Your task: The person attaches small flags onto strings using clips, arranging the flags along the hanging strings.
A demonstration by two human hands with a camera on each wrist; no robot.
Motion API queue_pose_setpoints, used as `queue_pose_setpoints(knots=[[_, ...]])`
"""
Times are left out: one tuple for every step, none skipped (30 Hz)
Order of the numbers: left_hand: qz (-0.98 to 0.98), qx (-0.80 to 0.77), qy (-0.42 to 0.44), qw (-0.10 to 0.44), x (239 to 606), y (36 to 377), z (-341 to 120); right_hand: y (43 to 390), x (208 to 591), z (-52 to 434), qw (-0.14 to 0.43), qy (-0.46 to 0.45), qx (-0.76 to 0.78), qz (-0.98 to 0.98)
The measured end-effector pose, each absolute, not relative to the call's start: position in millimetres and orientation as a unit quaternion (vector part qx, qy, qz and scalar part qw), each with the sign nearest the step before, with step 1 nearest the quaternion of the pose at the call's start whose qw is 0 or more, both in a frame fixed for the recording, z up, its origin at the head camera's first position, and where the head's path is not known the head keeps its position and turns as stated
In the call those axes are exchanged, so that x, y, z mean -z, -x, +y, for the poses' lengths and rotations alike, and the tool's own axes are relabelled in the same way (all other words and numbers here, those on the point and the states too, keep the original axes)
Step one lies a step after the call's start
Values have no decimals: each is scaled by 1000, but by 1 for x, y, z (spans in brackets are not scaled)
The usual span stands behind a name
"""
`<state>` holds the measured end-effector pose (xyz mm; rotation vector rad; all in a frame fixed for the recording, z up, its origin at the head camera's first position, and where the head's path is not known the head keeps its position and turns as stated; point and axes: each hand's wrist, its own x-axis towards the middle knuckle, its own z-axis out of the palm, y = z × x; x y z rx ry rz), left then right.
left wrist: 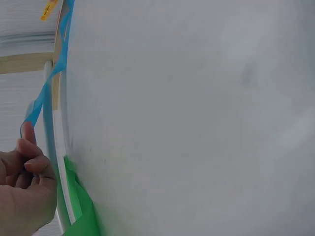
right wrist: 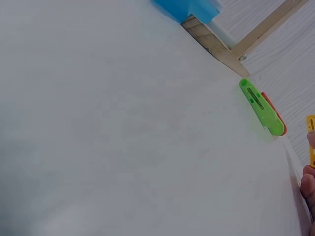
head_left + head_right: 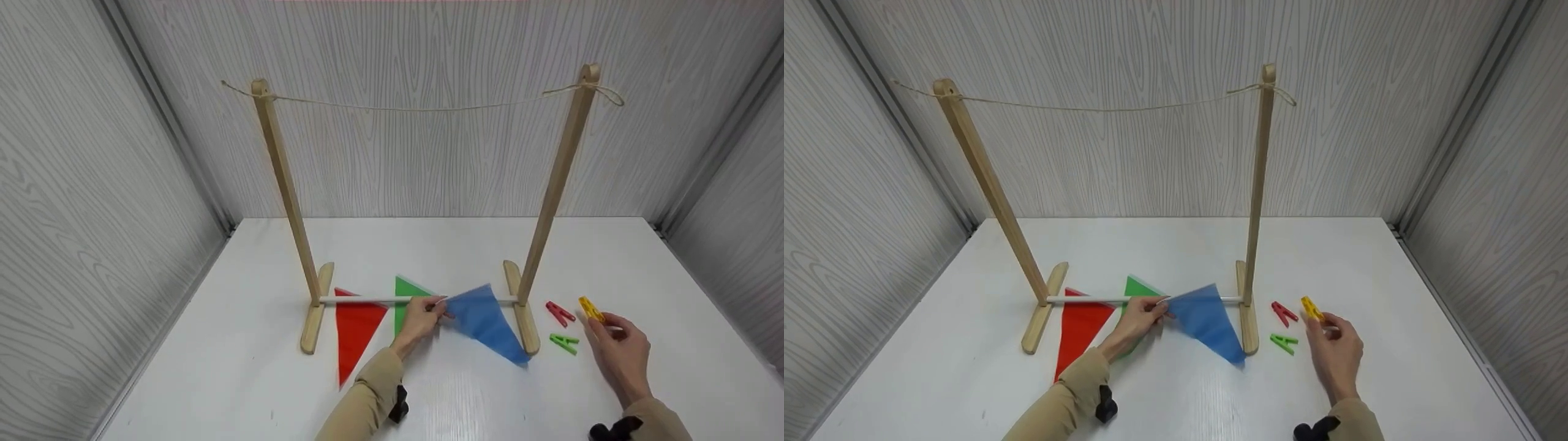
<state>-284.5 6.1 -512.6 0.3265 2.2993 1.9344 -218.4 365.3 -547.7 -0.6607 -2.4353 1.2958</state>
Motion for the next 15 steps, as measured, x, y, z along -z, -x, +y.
queue_pose_setpoints(knots=[[759,-640,-104,55,512,284,6,218,547,365,147,230,-455,-848],[757,-643,-102,50,511,284,5,218,546,366,143,230,-459,-846],[757,-645,-102,42,511,284,4,217,545,366,141,229,-462,-845],[755,-647,-98,36,510,284,4,217,544,366,139,228,-464,-845],[753,-651,-93,30,509,284,3,216,543,366,137,227,-468,-843],[753,-652,-89,24,507,284,2,216,541,366,138,224,-469,-843],[751,-654,-86,18,506,284,2,216,540,365,137,222,-472,-842],[749,-657,-84,11,504,284,1,216,538,365,137,220,-475,-841],[746,-661,-81,6,503,284,0,217,536,364,140,216,-476,-841],[740,-668,-76,6,500,283,-1,217,534,363,141,213,-478,-840],[735,-674,-74,4,498,283,-2,217,532,362,142,211,-482,-838],[729,-681,-72,3,497,282,-3,217,530,361,145,207,-484,-838],[722,-688,-71,3,495,282,-4,218,529,360,148,203,-487,-837],[716,-695,-67,3,493,281,-5,218,527,358,153,198,-488,-836],[710,-702,-61,4,491,281,-6,218,526,357,158,192,-489,-836]])
